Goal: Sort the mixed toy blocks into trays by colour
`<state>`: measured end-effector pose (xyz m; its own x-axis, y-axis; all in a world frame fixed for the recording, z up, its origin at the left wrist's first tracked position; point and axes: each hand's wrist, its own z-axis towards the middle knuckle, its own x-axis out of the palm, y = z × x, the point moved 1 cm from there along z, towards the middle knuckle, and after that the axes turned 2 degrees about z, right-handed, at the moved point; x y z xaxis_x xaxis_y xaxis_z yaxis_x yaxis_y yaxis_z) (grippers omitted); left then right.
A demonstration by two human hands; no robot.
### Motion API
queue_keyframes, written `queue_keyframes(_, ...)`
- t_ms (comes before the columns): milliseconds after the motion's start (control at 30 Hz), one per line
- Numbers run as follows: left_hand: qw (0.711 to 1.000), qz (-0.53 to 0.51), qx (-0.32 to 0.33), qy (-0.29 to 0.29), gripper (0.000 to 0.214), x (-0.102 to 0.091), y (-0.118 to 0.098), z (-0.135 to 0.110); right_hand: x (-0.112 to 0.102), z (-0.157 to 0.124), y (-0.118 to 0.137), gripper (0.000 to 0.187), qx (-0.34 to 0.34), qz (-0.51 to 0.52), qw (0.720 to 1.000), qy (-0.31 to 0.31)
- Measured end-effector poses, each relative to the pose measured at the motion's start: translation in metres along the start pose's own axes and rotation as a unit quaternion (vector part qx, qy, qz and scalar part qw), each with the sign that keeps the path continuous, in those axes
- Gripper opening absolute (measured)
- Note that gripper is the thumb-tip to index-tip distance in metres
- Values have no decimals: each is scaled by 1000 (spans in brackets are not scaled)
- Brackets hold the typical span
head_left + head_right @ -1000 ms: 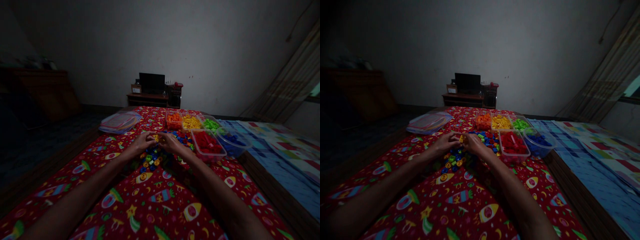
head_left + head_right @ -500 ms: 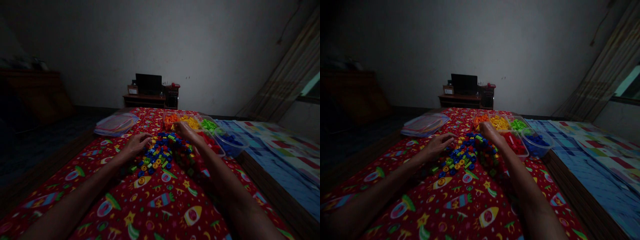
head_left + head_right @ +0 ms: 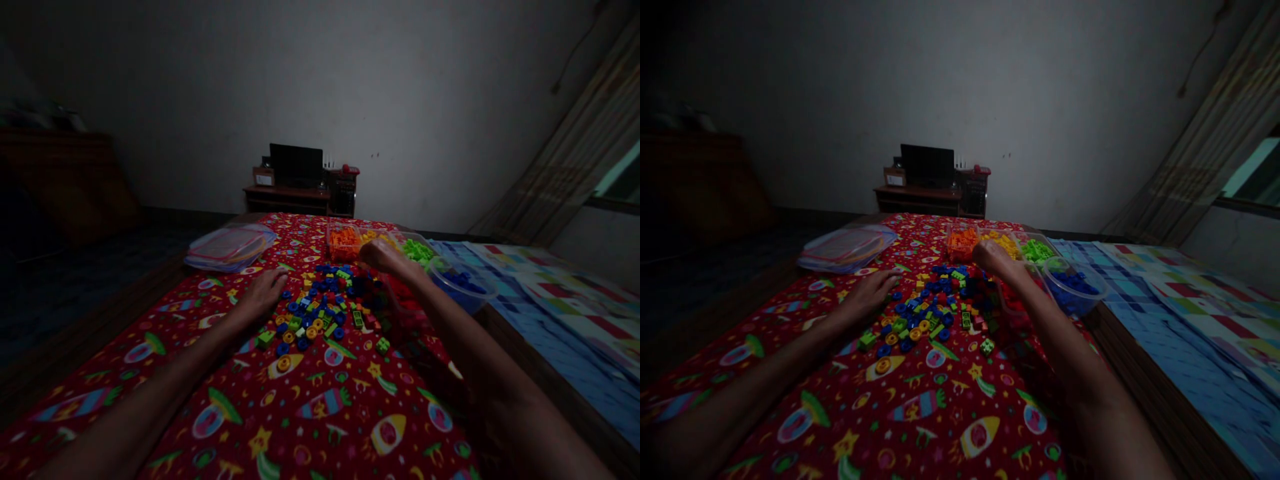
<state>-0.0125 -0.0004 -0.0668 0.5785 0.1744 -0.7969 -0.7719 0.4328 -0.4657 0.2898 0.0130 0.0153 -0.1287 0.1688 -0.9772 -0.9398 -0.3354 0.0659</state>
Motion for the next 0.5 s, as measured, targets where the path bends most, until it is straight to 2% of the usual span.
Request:
queue_keyframes(100,1000,-16,-1,2,49,14,1,-6,14,-13,18,24,-6,-48,999,23)
queue_keyframes(200,999,-40,25,14,50,21,-7,-11,26,-21,29,30,-10,-84,995,62)
queue_keyframes(267,997,-54,44,29,49,23,-15,-13,29,-23,32,32,-19,-81,994,65)
queue_keyframes(400,996,-58,63,34,47,26,-23,-14,23,-20,24,33,-35,-61,997,6)
queue_keyframes(500,996,-50,68,21,47,27,-22,-13,13,-13,11,33,-7,-88,996,7)
